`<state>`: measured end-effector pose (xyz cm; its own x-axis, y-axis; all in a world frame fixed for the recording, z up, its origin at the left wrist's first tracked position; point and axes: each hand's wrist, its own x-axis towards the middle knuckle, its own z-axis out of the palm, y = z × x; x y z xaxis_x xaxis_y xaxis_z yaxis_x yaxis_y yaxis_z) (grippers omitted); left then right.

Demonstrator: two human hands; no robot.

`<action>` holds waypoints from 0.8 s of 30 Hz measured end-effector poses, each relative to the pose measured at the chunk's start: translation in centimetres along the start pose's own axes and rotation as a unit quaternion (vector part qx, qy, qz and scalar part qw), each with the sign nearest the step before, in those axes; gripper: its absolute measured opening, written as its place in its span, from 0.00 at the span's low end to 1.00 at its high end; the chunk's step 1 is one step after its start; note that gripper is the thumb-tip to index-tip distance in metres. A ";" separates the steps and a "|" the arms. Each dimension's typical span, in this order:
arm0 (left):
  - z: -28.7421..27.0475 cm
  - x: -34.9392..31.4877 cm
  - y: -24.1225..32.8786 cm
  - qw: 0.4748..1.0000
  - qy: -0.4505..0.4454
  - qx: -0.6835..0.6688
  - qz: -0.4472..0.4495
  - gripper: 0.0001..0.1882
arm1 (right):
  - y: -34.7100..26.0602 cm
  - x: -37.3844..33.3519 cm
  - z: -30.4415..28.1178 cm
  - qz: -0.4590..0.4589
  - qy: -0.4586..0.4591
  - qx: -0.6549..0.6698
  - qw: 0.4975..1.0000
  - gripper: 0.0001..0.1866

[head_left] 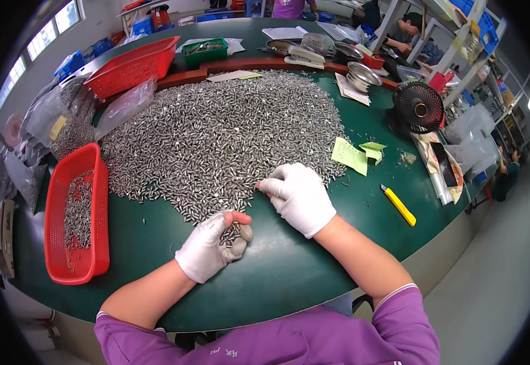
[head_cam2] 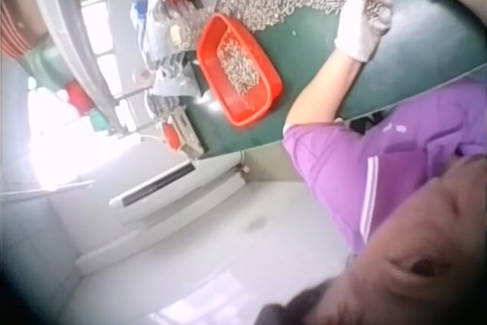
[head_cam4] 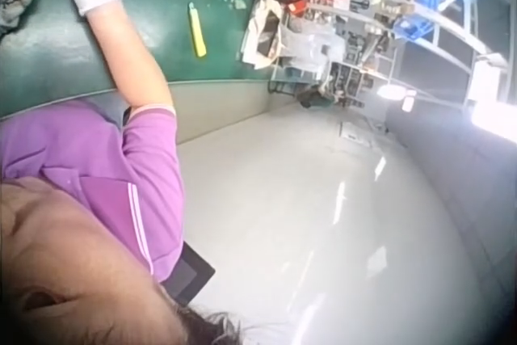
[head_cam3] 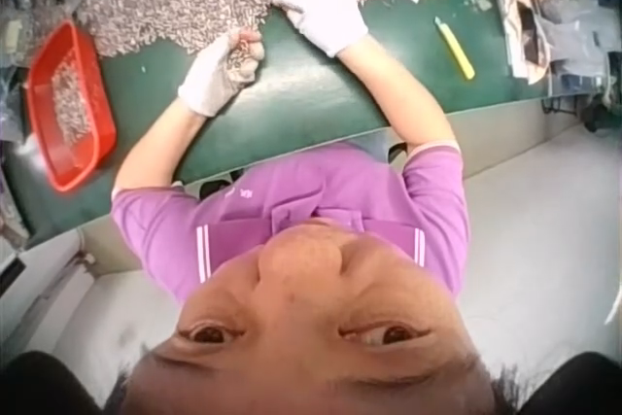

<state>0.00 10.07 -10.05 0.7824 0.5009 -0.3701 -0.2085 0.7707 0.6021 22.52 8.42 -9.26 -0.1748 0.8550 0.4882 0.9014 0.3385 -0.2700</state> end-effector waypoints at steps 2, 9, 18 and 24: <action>-0.2 0.1 -0.1 1.000 0.000 -0.001 -0.003 0.16 | -0.2 -0.1 0.3 -0.008 -0.031 -0.026 0.999 0.08; 0.0 0.1 0.1 1.000 -0.004 0.006 -0.001 0.13 | -0.6 -0.2 0.5 0.015 -0.064 -0.012 0.998 0.07; -0.1 0.2 0.0 1.000 -0.013 0.007 0.003 0.11 | -0.5 0.0 0.3 0.002 -0.086 -0.053 0.995 0.05; 0.0 0.4 0.0 1.000 -0.017 0.006 0.002 0.11 | -0.9 0.0 0.2 0.005 -0.104 -0.055 0.993 0.04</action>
<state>0.32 10.24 -10.16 0.8015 0.4903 -0.3424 -0.2049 0.7631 0.6130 21.65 8.17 -9.18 -0.2329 0.9249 0.3006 0.9395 0.2938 -0.1763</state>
